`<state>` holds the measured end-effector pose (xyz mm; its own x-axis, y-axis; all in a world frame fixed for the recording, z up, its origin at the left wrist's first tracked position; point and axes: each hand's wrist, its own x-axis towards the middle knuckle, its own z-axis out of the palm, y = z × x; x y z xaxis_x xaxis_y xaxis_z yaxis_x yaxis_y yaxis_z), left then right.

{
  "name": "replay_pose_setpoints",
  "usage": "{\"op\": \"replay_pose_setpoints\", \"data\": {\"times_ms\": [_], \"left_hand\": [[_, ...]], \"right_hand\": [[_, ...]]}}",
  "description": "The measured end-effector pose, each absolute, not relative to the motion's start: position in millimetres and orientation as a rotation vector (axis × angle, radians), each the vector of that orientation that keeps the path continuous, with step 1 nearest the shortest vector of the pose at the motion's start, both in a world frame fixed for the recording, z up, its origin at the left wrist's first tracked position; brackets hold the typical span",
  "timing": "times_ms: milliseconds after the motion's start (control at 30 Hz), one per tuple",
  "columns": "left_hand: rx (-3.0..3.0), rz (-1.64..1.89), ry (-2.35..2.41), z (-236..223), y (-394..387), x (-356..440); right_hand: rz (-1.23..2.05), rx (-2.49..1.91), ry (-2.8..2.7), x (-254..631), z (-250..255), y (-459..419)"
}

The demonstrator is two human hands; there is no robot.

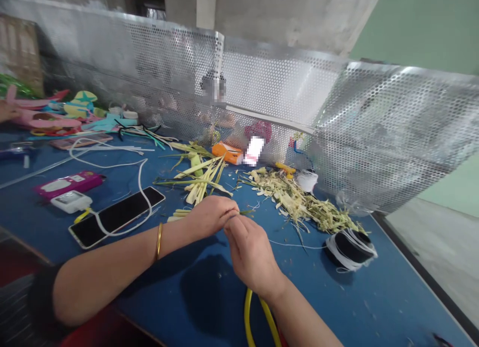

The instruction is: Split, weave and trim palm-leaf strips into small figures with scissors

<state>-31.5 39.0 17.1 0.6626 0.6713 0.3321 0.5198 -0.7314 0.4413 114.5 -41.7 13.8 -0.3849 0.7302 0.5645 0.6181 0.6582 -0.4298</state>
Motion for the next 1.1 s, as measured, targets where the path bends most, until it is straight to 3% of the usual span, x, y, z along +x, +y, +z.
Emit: {"op": "replay_pose_setpoints", "data": {"times_ms": [333,533,667,833,1000,1100], "left_hand": [[2.584,0.54,0.385,27,29,-32],[2.466,0.813,0.567,30,33,-33],[2.346,0.966,0.848,27,37,-32],[2.395,1.007,1.017,20,42,-33],[2.636,0.949,1.063,12,42,-33],[2.777,0.812,1.087,10,41,-33]], "right_hand": [[1.336,-0.964,-1.171,142,23,-24],[1.522,-0.798,-0.773,137,6,-13],[1.401,-0.772,-0.813,123,-1,-17],[0.895,-1.03,-1.245,108,-7,-29],[0.379,-1.13,-1.75,103,-8,-40],[0.276,-1.058,-1.877,105,-3,-41]]}}
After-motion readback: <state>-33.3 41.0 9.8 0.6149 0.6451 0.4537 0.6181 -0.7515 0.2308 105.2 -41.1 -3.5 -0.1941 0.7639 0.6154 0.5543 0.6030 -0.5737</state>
